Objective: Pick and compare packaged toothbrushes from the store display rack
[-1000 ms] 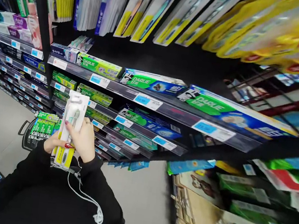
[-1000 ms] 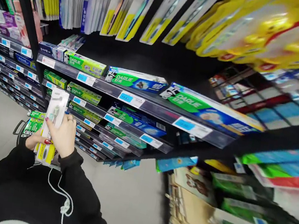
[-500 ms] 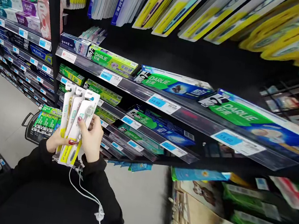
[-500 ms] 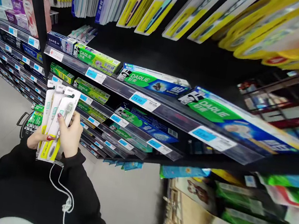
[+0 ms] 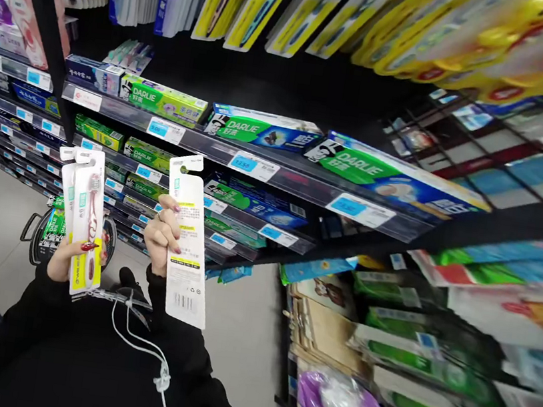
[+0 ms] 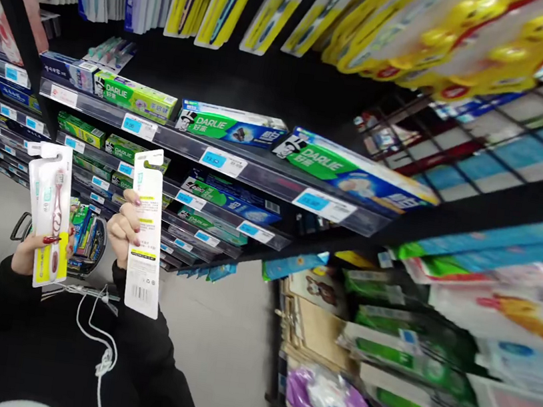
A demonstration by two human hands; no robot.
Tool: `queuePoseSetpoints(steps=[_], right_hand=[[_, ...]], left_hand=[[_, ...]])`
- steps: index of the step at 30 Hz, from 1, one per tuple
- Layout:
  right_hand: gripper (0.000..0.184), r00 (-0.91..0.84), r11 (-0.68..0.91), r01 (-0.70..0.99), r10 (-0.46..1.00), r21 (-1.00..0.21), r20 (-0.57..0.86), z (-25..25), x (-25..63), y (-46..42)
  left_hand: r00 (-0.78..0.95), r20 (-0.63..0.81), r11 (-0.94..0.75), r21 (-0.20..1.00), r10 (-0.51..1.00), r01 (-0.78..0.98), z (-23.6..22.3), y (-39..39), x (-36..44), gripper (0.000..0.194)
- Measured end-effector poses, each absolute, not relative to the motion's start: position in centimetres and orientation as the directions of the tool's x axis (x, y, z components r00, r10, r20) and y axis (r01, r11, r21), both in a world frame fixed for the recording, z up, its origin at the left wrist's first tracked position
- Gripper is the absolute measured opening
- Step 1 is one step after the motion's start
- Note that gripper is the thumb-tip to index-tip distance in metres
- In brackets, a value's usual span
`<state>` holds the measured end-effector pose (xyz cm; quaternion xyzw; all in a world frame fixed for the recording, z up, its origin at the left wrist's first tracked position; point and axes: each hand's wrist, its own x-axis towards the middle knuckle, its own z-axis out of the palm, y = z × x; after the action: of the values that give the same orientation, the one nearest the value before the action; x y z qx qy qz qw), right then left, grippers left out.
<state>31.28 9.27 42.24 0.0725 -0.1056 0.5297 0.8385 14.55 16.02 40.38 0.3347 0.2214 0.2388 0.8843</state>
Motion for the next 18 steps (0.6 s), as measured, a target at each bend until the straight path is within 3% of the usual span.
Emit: queuePoseSetpoints(steps=[2, 6, 18], right_hand=[[0.018, 0.342, 0.334, -0.938, 0.858, 0.091, 0.384, 42.4, 31.3, 9.2], [0.025, 0.226, 0.238, -0.97, 0.833, 0.041, 0.504, 43.1, 31.2, 9.3], [0.026, 0.256, 0.291, -0.957, 0.86, -0.012, 0.441, 43.5, 31.7, 9.6]], left_hand=[[0.785, -0.24, 0.657, 0.707, 0.571, -0.262, 40.7, 16.1, 14.5, 0.055], [0.784, -0.273, 0.662, 0.715, 0.558, -0.222, 40.8, 16.0, 14.6, 0.054], [0.808, -0.275, 0.611, 0.781, 0.522, -0.129, 41.1, 16.4, 14.9, 0.052]])
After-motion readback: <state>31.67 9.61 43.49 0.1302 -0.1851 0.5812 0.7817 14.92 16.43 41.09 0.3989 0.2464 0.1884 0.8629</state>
